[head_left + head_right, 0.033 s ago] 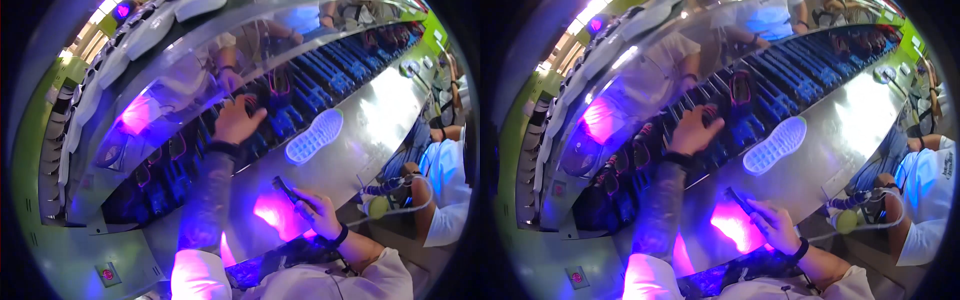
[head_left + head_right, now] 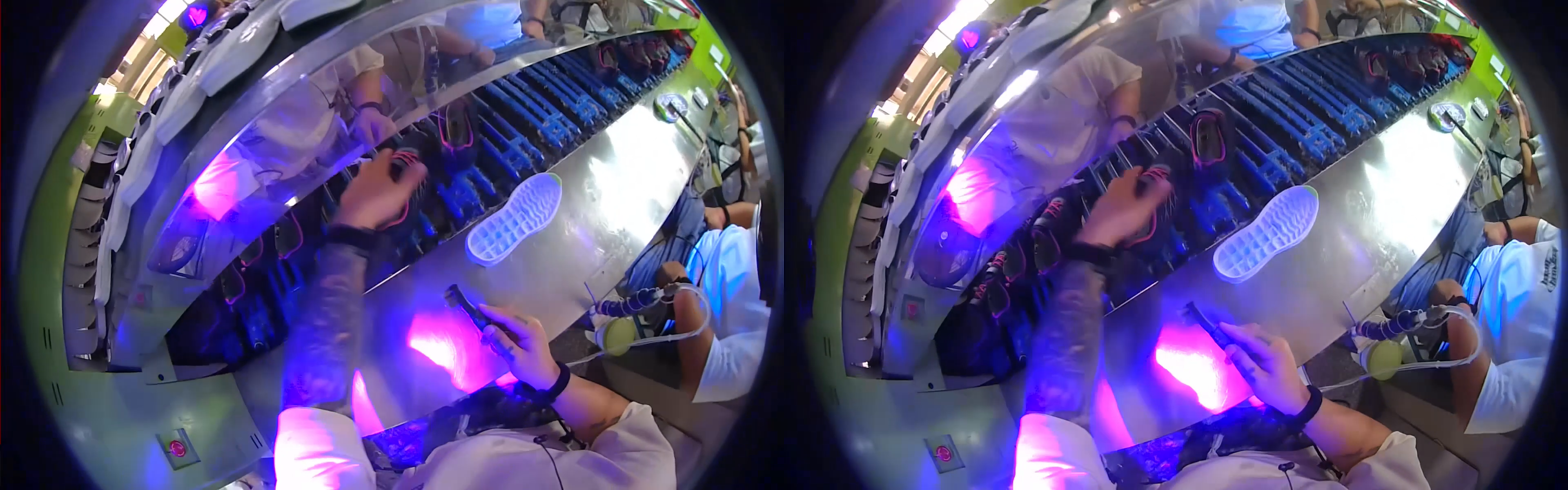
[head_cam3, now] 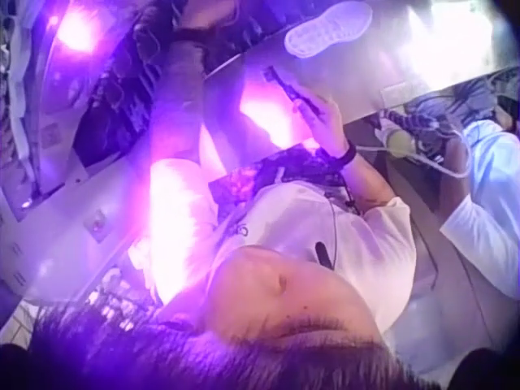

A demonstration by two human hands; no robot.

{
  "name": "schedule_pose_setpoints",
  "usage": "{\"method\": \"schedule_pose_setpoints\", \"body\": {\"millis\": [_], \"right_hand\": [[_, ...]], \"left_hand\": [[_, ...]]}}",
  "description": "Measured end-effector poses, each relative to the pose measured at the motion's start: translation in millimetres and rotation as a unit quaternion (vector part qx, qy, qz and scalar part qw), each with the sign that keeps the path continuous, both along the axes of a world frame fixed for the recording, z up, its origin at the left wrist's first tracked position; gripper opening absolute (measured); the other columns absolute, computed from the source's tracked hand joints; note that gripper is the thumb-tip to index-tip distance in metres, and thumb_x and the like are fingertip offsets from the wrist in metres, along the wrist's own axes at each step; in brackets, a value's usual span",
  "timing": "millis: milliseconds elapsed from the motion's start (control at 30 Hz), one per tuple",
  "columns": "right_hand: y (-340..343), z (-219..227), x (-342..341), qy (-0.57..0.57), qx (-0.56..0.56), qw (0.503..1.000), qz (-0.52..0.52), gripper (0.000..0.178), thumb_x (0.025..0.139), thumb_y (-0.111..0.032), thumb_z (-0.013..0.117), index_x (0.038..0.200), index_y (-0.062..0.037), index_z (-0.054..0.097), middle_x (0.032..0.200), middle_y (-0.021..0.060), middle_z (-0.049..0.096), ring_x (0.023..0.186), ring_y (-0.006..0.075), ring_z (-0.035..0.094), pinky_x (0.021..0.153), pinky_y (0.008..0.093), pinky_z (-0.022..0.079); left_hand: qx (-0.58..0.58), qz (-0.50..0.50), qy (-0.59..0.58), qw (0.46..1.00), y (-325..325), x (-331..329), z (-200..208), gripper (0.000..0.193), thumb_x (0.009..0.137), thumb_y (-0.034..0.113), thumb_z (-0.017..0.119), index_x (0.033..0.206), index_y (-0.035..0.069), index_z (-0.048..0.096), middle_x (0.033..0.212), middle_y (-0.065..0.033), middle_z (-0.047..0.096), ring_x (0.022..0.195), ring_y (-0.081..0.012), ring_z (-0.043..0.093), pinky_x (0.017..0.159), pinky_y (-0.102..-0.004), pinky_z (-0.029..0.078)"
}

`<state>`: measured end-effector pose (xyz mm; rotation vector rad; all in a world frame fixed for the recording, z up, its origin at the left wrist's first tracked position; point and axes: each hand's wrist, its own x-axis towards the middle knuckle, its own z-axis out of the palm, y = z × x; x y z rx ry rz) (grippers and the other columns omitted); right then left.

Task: Applying adhesive or sealant to the edge of shoe uppers on an assembly line.

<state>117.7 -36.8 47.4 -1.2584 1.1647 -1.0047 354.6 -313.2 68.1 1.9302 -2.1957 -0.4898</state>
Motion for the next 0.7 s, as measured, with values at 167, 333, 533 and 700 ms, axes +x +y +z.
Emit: {"method": "schedule_pose_setpoints", "body": {"millis": [167,333,533,700], "right_hand": [[-8.5,-3.7,-6.3,0.011,-0.028,1.0,-0.011,0.037,0.099,-0.008,0.067,0.136,-0.0028,0.065,0.105,0.0102,0.07,0.089,0.0173,0.067,0.081,0.0314,0.053],[-9.6,-8.4,-8.1,0.0,-0.019,1.0,0.004,0.038,0.099,-0.007,0.067,0.136,-0.0031,0.065,0.107,0.011,0.07,0.089,0.0179,0.068,0.081,0.0319,0.053],[-10.0,-5.8,-12.4,0.021,0.013,0.999,0.02,0.038,0.099,-0.007,0.066,0.136,-0.0034,0.065,0.107,0.0114,0.07,0.09,0.0205,0.068,0.08,0.0331,0.054],[-17.2,-5.0,-3.4,0.059,-0.063,0.996,0.015,0.037,0.099,-0.007,0.066,0.135,-0.0031,0.065,0.105,0.0116,0.071,0.086,0.0213,0.068,0.078,0.033,0.054]], "left_hand": [[-0.013,0.144,0.079,0.986,-9.3,115.7,18.9,0.081,0.09,0.06,0.066,0.145,0.001,0.053,0.132,-0.0288,0.063,0.123,-0.044,0.061,0.103,-0.0439,0.048],[-0.088,0.062,-0.054,0.993,22.1,163.4,-17.4,0.081,0.074,0.033,0.088,0.143,0.006,0.056,0.13,-0.0257,0.065,0.125,-0.0402,0.061,0.106,-0.0448,0.048],[-0.042,0.054,-0.083,0.994,37.7,65.8,7.3,0.074,0.08,0.042,0.083,0.137,0.002,0.058,0.128,-0.0249,0.066,0.124,-0.04,0.061,0.102,-0.0464,0.05],[0.084,0.053,-0.03,0.995,1.2,169.9,29.0,0.068,0.091,0.05,0.072,0.136,0.001,0.06,0.129,-0.0217,0.067,0.121,-0.0324,0.064,0.101,-0.0424,0.05]]}}
